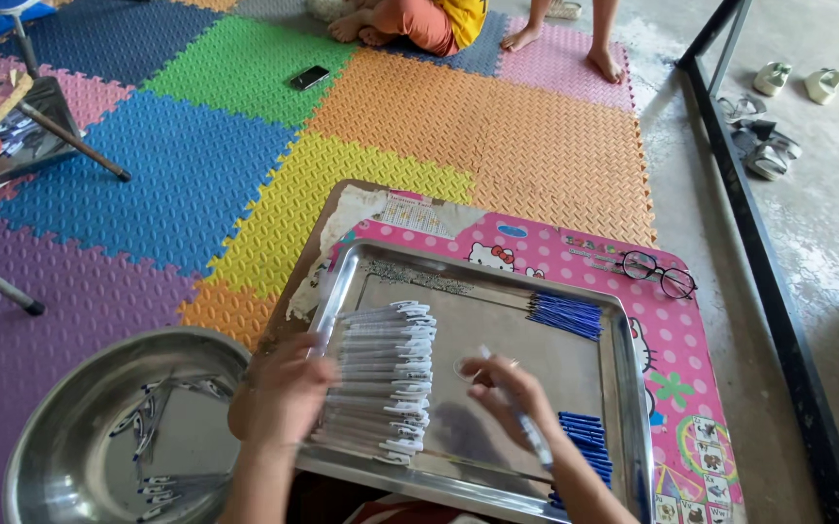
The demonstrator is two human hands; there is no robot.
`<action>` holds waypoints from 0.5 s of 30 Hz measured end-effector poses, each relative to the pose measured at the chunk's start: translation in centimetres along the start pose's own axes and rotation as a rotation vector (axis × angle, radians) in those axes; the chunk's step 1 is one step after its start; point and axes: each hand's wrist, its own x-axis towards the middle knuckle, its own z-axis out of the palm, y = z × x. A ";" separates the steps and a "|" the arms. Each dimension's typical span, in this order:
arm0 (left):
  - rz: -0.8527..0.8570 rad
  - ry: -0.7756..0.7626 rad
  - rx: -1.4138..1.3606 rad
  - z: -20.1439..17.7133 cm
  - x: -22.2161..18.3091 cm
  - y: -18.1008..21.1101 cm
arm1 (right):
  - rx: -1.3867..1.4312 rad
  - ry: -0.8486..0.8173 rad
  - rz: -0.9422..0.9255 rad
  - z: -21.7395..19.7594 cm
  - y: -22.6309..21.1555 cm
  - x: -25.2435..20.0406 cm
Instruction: The person assembles pens by inserting ink refills into pen barrels and attaching clips, then places the finished pens into groups on a tray.
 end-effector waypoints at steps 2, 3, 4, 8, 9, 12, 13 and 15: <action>-0.101 -0.124 0.153 6.3 1.0 -2.8 | 0.274 0.045 -0.098 -2.0 -1.7 0.2; -0.202 -0.253 0.304 9.6 1.6 -4.2 | 0.544 0.092 -0.197 -3.1 -2.6 0.4; -0.198 -0.251 0.304 11.3 2.0 -5.8 | 0.544 0.088 -0.200 -3.8 -1.6 0.6; -0.376 -0.448 0.261 16.6 3.2 -9.6 | 0.759 0.443 -0.179 -6.7 1.4 0.7; -0.460 -0.477 0.239 17.6 3.5 -9.9 | 0.810 0.512 -0.114 -7.4 1.9 0.7; -0.396 -0.664 0.075 17.8 3.5 -11.0 | 1.018 0.483 -0.109 -8.2 3.3 0.7; -0.396 -0.654 0.075 17.5 3.4 -11.3 | 1.022 0.476 -0.103 -8.2 4.8 0.5; -0.406 -0.701 0.038 17.0 3.4 -11.8 | 1.172 0.528 0.037 -8.2 7.6 0.4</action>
